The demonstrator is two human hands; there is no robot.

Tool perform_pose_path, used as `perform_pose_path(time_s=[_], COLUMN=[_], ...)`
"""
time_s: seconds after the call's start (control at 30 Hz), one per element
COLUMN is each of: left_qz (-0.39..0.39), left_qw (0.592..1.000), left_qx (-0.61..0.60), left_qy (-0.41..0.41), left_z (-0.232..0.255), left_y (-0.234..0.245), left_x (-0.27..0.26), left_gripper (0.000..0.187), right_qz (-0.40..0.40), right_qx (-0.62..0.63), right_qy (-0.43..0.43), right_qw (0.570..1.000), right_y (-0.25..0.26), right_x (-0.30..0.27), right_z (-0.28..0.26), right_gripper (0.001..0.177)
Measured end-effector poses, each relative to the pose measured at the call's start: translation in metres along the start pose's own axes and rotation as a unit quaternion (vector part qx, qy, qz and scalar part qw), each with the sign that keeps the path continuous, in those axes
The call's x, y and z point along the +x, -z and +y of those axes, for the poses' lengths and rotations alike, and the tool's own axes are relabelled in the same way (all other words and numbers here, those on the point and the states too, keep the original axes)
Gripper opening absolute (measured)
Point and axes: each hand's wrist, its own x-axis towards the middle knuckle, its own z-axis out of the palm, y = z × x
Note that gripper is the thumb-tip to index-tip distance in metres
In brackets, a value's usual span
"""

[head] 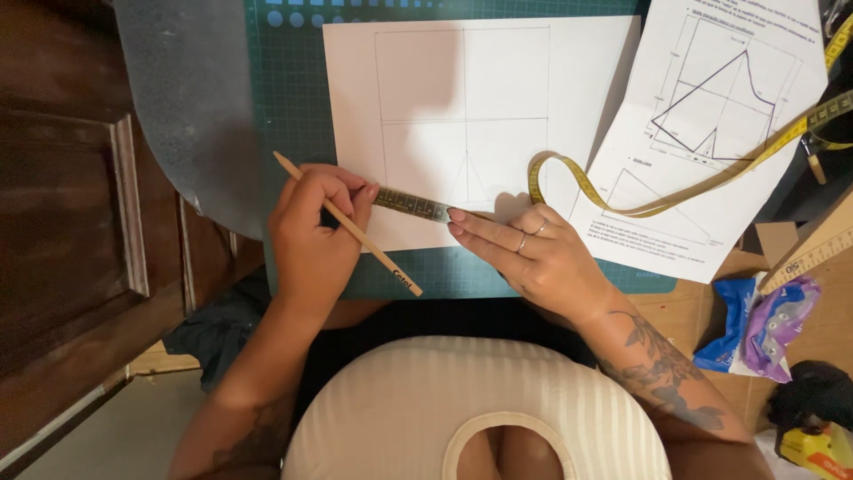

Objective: Drafting a sewing pattern on paper using a pencil and a measuring tape based on a reference diagram

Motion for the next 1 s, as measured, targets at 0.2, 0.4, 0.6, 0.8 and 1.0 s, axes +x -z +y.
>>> perform_pose_path(time_s=[0.2,0.4,0.6,0.8,1.0], left_qz=[-0.001,-0.001,-0.002,0.002,0.003], left_qw=[1.000,1.000,1.000,1.000,1.000], left_qx=[0.013,0.019,0.012,0.011,0.014], left_qy=[-0.005,-0.019,-0.006,-0.004,-0.014], left_z=[-0.0016,-0.0001,0.0009,-0.0008,-0.0016], left_y=[-0.0012,-0.0020,-0.0020,-0.0021,-0.0016], left_x=[-0.0016,-0.0009,-0.0007,-0.0020,-0.0015], left_gripper=[0.041,0.041,0.042,0.041,0.042], right_qz=[0.003,-0.007,-0.014,-0.009,-0.010], right_qx=[0.006,0.022,0.034,0.031,0.025], right_qy=[-0.005,-0.004,-0.008,-0.009,-0.004], right_qw=[1.000,1.000,0.999,0.999,1.000], right_y=[-0.0019,0.0014,0.0024,0.0009,0.0035], right_x=[-0.0027,-0.0025,-0.0014,-0.0029,0.0008], right_z=[0.0014,0.0045,0.0043,0.0050,0.0039], right_gripper=[0.030,0.035,0.036,0.036,0.036])
